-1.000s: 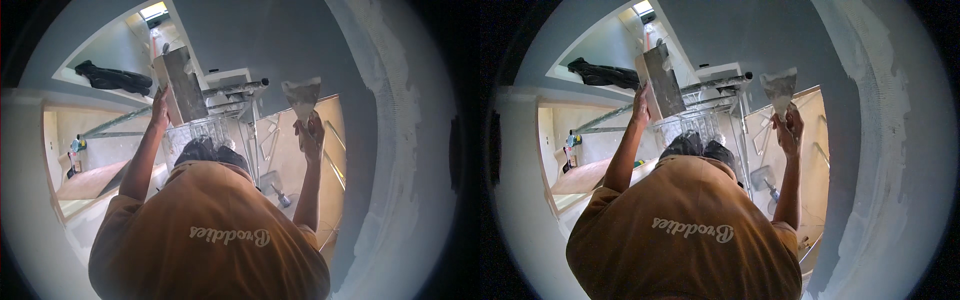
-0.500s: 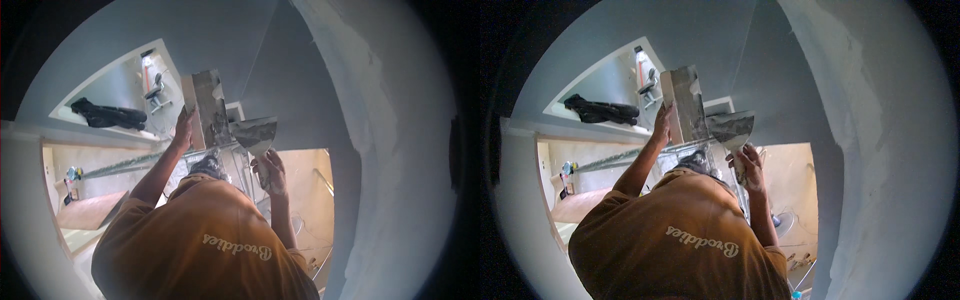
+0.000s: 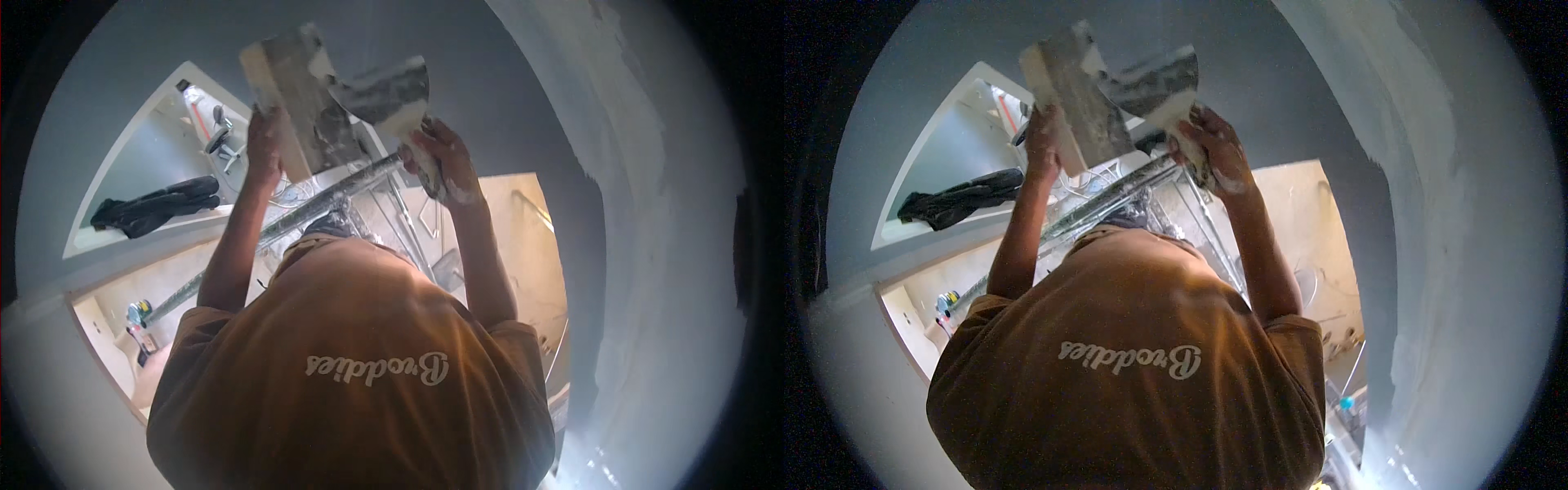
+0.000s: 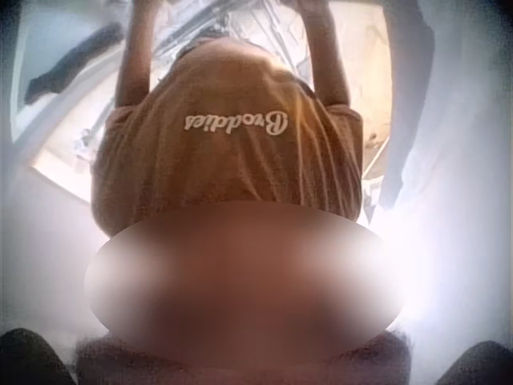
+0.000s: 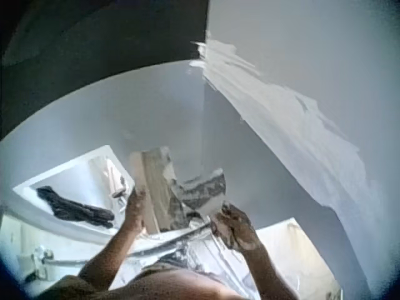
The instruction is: The person scoops joint compound from a container with a putty knife and spreads it along the drywall ceiling seams, smoothing the compound with the putty knife.
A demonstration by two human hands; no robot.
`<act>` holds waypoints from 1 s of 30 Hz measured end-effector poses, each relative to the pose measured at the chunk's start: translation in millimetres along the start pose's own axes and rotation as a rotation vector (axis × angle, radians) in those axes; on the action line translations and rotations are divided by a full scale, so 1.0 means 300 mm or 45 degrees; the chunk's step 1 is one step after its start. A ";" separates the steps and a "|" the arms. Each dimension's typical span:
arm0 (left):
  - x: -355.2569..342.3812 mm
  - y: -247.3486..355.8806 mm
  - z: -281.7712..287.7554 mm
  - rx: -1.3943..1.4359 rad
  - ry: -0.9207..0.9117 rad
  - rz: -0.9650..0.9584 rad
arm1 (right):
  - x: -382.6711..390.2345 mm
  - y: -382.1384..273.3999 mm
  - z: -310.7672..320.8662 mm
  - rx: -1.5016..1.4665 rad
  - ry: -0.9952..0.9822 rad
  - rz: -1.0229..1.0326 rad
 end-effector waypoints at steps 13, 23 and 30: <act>0.124 0.008 -0.180 0.148 -0.285 0.038 | 0.218 0.017 0.181 -0.053 0.050 0.136; 0.143 -0.063 -0.168 0.151 -0.237 0.116 | 0.271 0.005 0.212 -0.071 -0.017 0.180; 0.148 -0.080 -0.159 0.224 -0.140 0.093 | 0.248 0.030 0.158 -0.027 0.008 0.107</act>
Point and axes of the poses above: each hand's wrist, its own x-axis away from the middle knuckle, its own z-axis out of the back of the hand, y = z × x, the point moved 9 cm from there along -x, towards the middle knuckle, and after that the axes turned 1 degree about -y, right-handed, at the moved point
